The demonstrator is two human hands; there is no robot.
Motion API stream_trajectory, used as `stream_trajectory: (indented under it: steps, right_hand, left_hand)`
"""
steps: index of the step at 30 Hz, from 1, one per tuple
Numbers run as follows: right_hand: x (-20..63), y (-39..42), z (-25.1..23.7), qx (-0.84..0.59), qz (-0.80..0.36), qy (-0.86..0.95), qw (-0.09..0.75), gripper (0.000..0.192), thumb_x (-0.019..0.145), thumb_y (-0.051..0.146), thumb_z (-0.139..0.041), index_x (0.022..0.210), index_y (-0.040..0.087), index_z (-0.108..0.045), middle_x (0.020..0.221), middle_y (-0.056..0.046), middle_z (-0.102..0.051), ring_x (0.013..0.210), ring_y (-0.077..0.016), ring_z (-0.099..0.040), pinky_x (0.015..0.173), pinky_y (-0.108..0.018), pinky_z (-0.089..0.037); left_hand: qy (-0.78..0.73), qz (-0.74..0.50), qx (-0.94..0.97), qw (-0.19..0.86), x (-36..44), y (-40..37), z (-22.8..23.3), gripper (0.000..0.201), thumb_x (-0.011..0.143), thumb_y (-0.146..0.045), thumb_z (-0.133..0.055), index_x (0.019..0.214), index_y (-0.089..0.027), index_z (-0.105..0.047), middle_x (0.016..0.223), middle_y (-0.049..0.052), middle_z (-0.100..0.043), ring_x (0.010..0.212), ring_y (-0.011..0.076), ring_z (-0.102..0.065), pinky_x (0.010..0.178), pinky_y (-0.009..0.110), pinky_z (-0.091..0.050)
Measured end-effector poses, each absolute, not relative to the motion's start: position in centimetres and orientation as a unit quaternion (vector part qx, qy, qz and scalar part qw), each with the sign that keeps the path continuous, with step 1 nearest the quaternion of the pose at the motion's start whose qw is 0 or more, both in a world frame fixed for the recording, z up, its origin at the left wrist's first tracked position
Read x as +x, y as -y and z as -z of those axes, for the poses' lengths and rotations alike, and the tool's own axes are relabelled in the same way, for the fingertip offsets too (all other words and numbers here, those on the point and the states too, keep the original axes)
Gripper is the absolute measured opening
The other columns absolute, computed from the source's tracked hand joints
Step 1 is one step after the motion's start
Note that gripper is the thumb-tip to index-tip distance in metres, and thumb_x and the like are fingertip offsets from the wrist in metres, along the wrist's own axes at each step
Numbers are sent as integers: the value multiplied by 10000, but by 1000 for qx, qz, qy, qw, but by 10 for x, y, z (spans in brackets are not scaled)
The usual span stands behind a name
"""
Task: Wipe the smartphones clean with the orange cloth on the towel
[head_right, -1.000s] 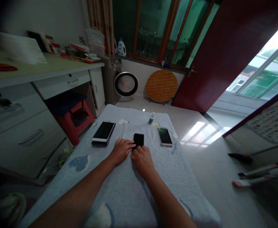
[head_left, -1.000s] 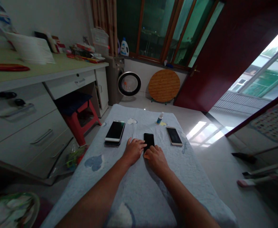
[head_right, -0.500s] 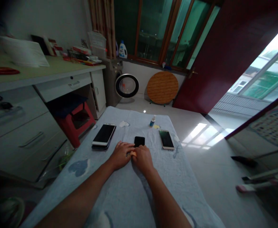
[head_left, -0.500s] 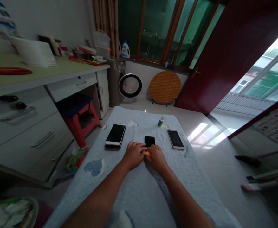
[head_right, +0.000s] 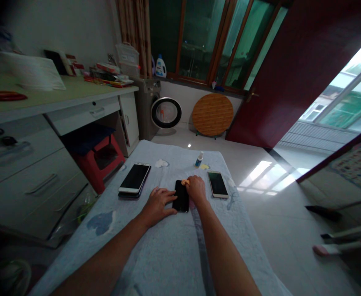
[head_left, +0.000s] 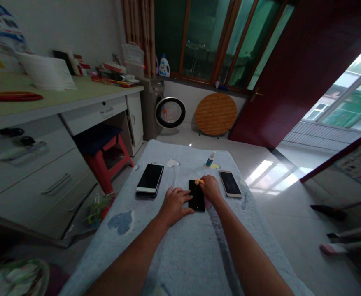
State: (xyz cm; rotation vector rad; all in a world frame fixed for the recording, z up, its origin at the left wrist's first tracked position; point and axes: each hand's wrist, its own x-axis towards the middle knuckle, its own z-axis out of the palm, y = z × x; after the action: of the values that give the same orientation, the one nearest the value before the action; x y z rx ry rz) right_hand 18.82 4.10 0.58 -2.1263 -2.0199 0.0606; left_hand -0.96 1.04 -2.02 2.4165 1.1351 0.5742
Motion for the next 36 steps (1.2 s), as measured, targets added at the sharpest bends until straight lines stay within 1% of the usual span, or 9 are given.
stream_trajectory:
  steps: [6,9,13,16,19,23,28,32,36]
  right_hand:
    - [166,-49,-9,-711,3,697,97,250,940,241,-475,1010,238,-715,980,-83,-635,923,-194,-526,790,-285,-335]
    - [157,-34,-11,-681,-9,727,94,261,953,252,-461,1031,275,-709,987,-68,-618,929,-191,-509,780,-288,-326]
    - [157,-2,-14,-658,-30,747,89,246,951,264,-472,986,292,-714,942,-45,-613,895,-185,-501,746,-286,-302]
    - [163,24,-16,-659,-47,744,97,221,927,234,-506,961,293,-716,912,-33,-611,879,-177,-499,726,-277,-284]
    - [168,47,-17,-643,-78,754,106,208,906,211,-529,955,278,-719,901,-25,-613,867,-162,-505,732,-267,-281]
    - [177,55,-13,-623,-109,764,130,186,908,266,-545,952,274,-726,882,-15,-625,863,-158,-513,748,-259,-286]
    - [190,40,0,-702,-48,690,170,206,893,231,-557,1015,257,-721,911,-37,-649,901,-178,-516,777,-270,-293]
    - [196,37,8,-721,-12,662,203,213,908,235,-529,1013,223,-714,891,-51,-643,866,-183,-515,780,-283,-298]
    - [190,42,8,-727,-7,652,214,216,890,213,-527,998,231,-713,896,-59,-640,880,-205,-512,786,-306,-294]
  left_hand:
    - [-408,-200,868,201,-10,-8,15,507,734,-459,-750,1208,-319,-634,1338,27,-594,1197,283,-486,1102,558,-194]
    - [-408,-204,869,194,-10,-7,14,490,737,-450,-750,1195,-311,-642,1315,29,-611,1182,283,-500,1100,558,-203]
    - [-408,-211,867,191,-10,-6,13,483,741,-449,-746,1197,-336,-632,1298,16,-624,1167,278,-517,1106,572,-186]
    - [-415,-214,863,194,-9,-6,13,489,734,-437,-758,1196,-345,-627,1296,5,-627,1173,268,-523,1116,577,-159]
    - [-421,-216,859,193,-8,-6,15,459,730,-438,-762,1156,-304,-656,1280,19,-639,1181,264,-528,1123,565,-155]
    - [-417,-219,861,190,-8,-6,15,423,747,-437,-746,1134,-286,-671,1271,42,-645,1171,265,-541,1121,565,-160]
    - [-412,-211,866,189,-7,-4,9,408,757,-397,-738,1144,-290,-662,1276,43,-641,1169,265,-546,1128,584,-139]
    - [-410,-211,869,179,-6,-1,5,380,773,-379,-718,1134,-277,-662,1272,58,-641,1171,272,-544,1123,586,-156]
    - [-421,-228,865,150,-6,1,7,466,728,-401,-739,1160,-257,-637,1246,72,-642,1179,285,-530,1120,561,-197]
